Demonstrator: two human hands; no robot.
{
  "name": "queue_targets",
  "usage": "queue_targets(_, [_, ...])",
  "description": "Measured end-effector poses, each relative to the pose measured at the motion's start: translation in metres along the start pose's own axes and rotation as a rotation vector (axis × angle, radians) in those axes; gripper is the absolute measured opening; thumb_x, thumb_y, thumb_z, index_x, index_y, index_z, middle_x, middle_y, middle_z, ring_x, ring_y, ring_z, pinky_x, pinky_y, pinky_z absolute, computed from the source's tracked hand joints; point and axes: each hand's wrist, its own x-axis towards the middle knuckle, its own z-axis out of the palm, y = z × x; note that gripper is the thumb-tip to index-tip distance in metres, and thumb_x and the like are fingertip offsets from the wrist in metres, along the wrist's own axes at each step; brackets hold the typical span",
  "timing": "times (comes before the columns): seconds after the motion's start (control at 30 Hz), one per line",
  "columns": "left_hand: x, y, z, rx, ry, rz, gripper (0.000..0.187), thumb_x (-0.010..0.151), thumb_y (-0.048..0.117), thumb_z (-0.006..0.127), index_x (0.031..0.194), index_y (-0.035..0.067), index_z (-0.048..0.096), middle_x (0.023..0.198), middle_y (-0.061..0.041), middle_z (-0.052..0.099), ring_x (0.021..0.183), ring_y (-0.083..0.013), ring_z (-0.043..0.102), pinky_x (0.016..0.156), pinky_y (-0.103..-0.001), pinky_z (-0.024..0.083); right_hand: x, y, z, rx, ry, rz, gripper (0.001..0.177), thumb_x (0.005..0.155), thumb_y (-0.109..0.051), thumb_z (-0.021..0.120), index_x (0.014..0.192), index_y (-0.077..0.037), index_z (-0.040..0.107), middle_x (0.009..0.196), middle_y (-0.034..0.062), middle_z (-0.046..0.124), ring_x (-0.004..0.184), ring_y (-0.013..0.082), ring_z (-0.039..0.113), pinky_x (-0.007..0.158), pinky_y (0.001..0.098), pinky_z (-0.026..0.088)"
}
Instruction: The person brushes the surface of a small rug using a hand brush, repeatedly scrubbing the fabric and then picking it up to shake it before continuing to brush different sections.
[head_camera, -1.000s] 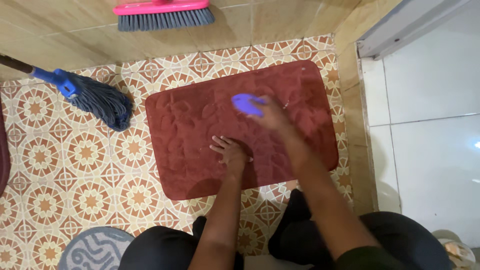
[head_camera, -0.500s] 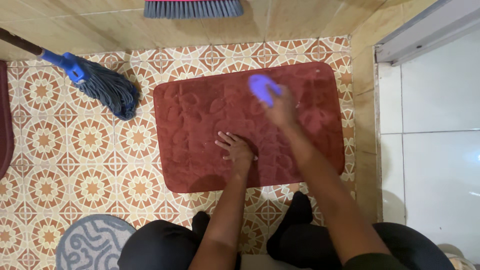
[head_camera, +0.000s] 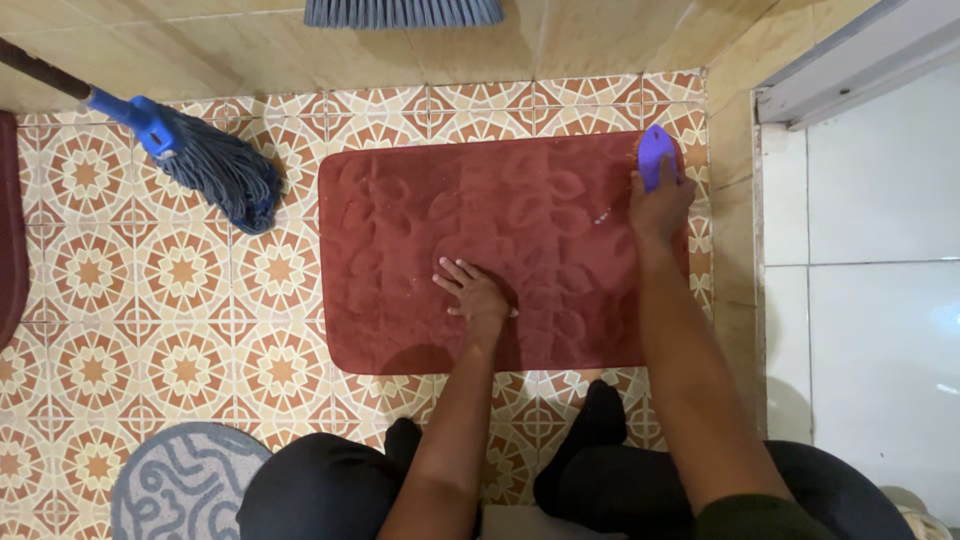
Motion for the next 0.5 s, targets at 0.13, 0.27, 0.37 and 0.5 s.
queue_targets(0.13, [-0.004, 0.003, -0.002, -0.018, 0.004, -0.019, 0.150, 0.064, 0.038, 0.100, 0.163, 0.004, -0.007, 0.169, -0.018, -0.026, 0.154, -0.0510, -0.015, 0.110, -0.073, 0.035, -0.027, -0.034, 0.010, 0.089, -0.013, 0.123, 0.073, 0.090, -0.044, 0.079, 0.147, -0.008, 0.050, 0.122, 0.0317, 0.056, 0.110, 0.0449, 0.057, 0.092, 0.0533, 0.047])
queue_targets(0.27, [-0.010, -0.007, -0.001, -0.067, 0.074, 0.051, 0.147, 0.064, 0.036, 0.100, 0.163, 0.002, -0.004, 0.169, -0.019, -0.023, 0.153, -0.0517, -0.015, 0.109, -0.075, 0.034, -0.116, -0.099, 0.012, 0.299, -0.106, 0.038, 0.093, 0.085, -0.040, 0.083, 0.156, -0.001, 0.038, 0.143, 0.0360, 0.051, 0.130, 0.0497, 0.049, 0.108, 0.0519, 0.043])
queue_targets(0.37, [-0.015, -0.024, 0.010, -0.113, 0.091, 0.112, 0.142, 0.066, 0.039, 0.097, 0.164, 0.002, 0.001, 0.171, -0.016, -0.016, 0.156, -0.0487, -0.010, 0.113, -0.069, 0.035, -0.178, -0.119, 0.004, 0.334, -0.161, 0.246, 0.104, 0.069, -0.044, 0.091, 0.146, 0.005, 0.041, 0.133, 0.0357, 0.055, 0.124, 0.0495, 0.053, 0.104, 0.0508, 0.044])
queue_targets(0.5, [-0.033, -0.066, 0.066, -0.327, 0.440, 0.354, 0.111, 0.076, 0.038, 0.088, 0.158, 0.001, 0.022, 0.169, -0.018, 0.003, 0.156, -0.0434, 0.006, 0.120, -0.066, 0.025, -0.233, -0.102, -0.017, 0.284, -0.315, 0.348, 0.070, 0.068, -0.040, 0.088, 0.123, -0.003, 0.063, 0.119, 0.0261, 0.066, 0.114, 0.0445, 0.061, 0.100, 0.0505, 0.051])
